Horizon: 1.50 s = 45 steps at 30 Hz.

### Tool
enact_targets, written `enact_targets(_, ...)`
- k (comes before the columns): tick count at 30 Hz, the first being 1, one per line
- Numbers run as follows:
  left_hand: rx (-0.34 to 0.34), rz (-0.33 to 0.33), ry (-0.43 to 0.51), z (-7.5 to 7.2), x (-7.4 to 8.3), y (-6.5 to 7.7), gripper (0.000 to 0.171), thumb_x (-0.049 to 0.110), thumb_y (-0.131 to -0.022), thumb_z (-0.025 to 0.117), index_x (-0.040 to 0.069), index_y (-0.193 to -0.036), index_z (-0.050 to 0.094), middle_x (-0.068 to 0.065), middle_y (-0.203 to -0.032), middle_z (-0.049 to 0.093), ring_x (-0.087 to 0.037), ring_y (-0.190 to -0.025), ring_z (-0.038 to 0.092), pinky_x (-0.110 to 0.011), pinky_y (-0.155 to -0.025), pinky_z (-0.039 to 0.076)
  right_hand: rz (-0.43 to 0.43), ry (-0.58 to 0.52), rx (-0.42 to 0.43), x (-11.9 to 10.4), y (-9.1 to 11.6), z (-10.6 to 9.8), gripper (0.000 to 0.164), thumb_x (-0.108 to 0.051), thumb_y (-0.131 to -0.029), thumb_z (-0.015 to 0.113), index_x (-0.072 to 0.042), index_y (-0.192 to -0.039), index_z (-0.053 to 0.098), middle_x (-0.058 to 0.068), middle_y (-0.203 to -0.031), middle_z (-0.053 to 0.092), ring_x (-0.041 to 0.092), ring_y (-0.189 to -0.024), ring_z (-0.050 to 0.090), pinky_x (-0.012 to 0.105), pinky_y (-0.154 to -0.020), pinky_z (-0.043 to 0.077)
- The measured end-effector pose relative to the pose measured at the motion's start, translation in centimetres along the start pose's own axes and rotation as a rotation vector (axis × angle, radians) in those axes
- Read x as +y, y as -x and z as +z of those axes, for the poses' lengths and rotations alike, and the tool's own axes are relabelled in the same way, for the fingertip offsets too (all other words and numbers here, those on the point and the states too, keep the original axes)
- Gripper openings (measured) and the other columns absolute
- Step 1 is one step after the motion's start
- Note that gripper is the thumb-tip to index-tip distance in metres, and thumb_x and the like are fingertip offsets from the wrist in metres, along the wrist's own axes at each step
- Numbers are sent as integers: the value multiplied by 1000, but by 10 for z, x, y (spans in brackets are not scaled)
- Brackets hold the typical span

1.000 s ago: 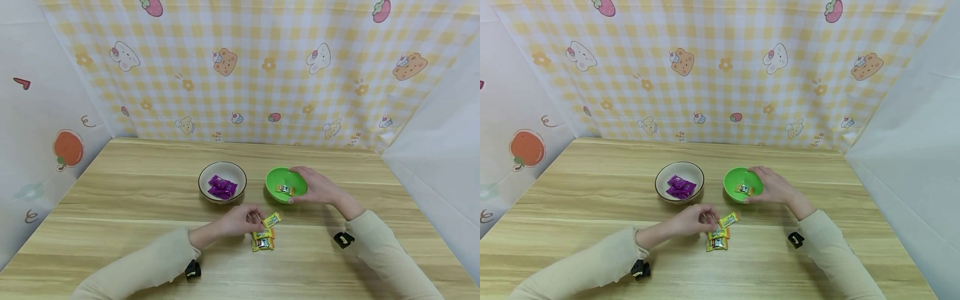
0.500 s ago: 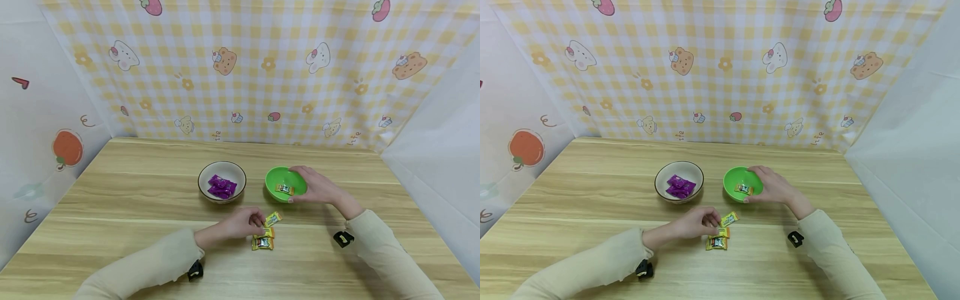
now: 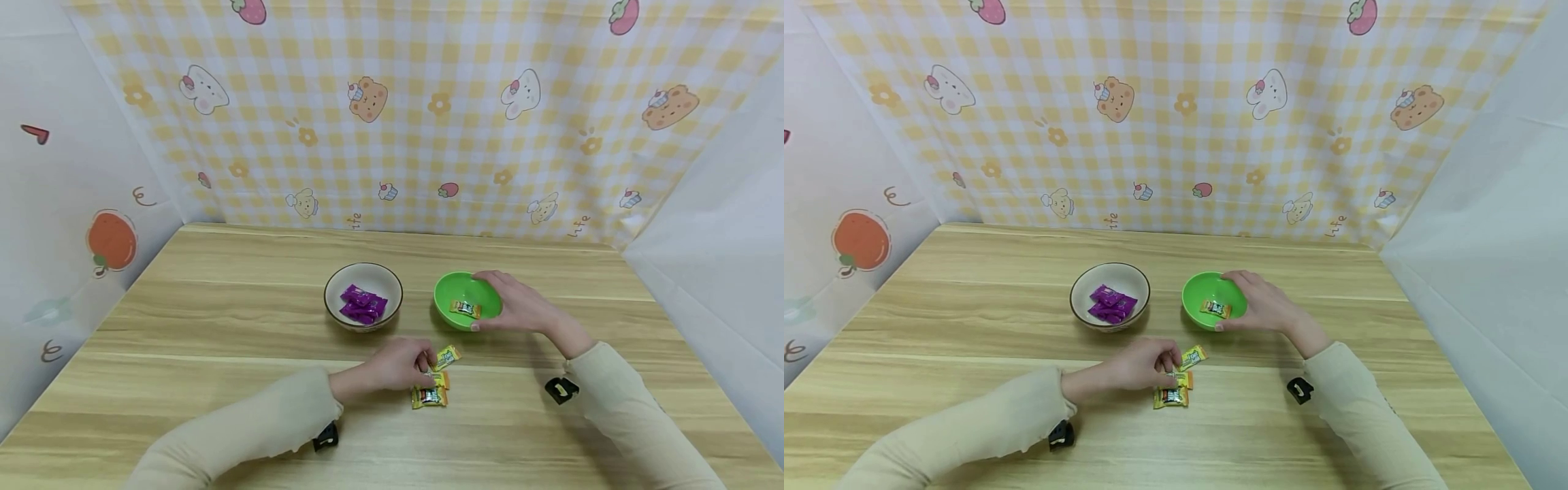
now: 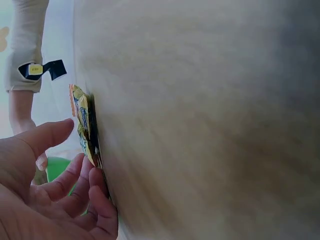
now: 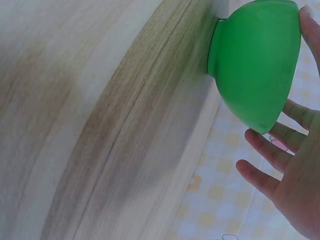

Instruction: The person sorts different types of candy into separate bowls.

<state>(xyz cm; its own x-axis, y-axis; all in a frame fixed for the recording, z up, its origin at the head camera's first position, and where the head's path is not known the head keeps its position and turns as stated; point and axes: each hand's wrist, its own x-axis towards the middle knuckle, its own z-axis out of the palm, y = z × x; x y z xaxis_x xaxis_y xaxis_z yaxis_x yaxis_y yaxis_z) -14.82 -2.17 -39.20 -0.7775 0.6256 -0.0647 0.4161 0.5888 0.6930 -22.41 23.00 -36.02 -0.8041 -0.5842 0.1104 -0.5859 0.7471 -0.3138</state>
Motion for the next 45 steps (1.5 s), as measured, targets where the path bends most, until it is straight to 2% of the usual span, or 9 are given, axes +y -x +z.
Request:
enact_targets(5, -6, 32, -116, 2, -1, 0, 18, 19, -68, 74, 15, -77, 59, 11, -64, 49, -2, -58, 43, -17, -53, 35, -3, -4, -4, 0, 0, 0, 93, -67, -61, 63, -10, -129, 37, 13, -123, 44, 26, -109, 43, 45, -81, 41)
enact_targets(12, 0, 43, -143, 1, 0, 2, 18, 18, -67, 74, 16, -71, 56, 11, -63, 47, -3, -58, 42, -17, -53, 34, 3, -12, -9, 0, 0, 1, 93, -67, -61, 63, -10, -130, 37, 12, -124, 43, 25, -109, 42, 44, -81, 41)
enact_targets(19, 1, 40, -80, 0, -2, 5, 17, 16, -68, 73, 15, -73, 56, 11, -64, 48, -2, -59, 44, -18, -54, 36, 9, -11, -11, -1, 1, 0, 92, -66, -61, 63, -10, -130, 37, 13, -125, 43, 26, -110, 42, 45, -80, 41)
enact_targets(23, -6, 29, 9, -2, -1, 8, 15, 14, -70, 72, 13, -74, 58, 11, -66, 51, -3, -61, 45, -18, -57, 38, 7, -14, -12, -1, 0, 0, 93, -66, -61, 63, -10, -130, 37, 13, -125, 42, 26, -110, 42, 45, -81, 41)
enact_targets(27, 3, 61, 87, -7, 0, 10, 12, 10, -71, 72, 9, -76, 60, 9, -69, 55, -3, -62, 45, -19, -58, 39, 7, -16, -11, -1, 0, 0, 93, -66, -61, 63, -10, -130, 37, 13, -125, 43, 26, -110, 42, 46, -81, 41)
enact_targets(31, 6, 72, 119, -12, 1, 13, 13, 10, -72, 72, 8, -79, 62, 8, -70, 56, -4, -61, 45, -19, -57, 40, 8, -12, -11, -1, 0, -1, 93, -66, -61, 63, -10, -130, 37, 13, -125, 43, 26, -110, 42, 45, -80, 41)
enact_targets(37, 5, 23, 165, -24, 2, 14, 13, 16, -73, 72, 10, -82, 65, 9, -71, 56, -5, -63, 48, -21, -57, 41, 5, -11, -10, -1, 0, 0, 92, -66, -61, 63, -10, -130, 37, 12, -124, 43, 26, -109, 42, 46, -79, 42)
enact_targets(45, 49, -12, 178, -41, 5, 11, 13, 19, -76, 69, 11, -86, 66, 8, -72, 57, -8, -67, 49, -23, -60, 42, -1, -11, -9, 0, 0, 0, 93, -66, -62, 63, -10, -130, 36, 13, -126, 42, 27, -111, 41, 46, -81, 41)
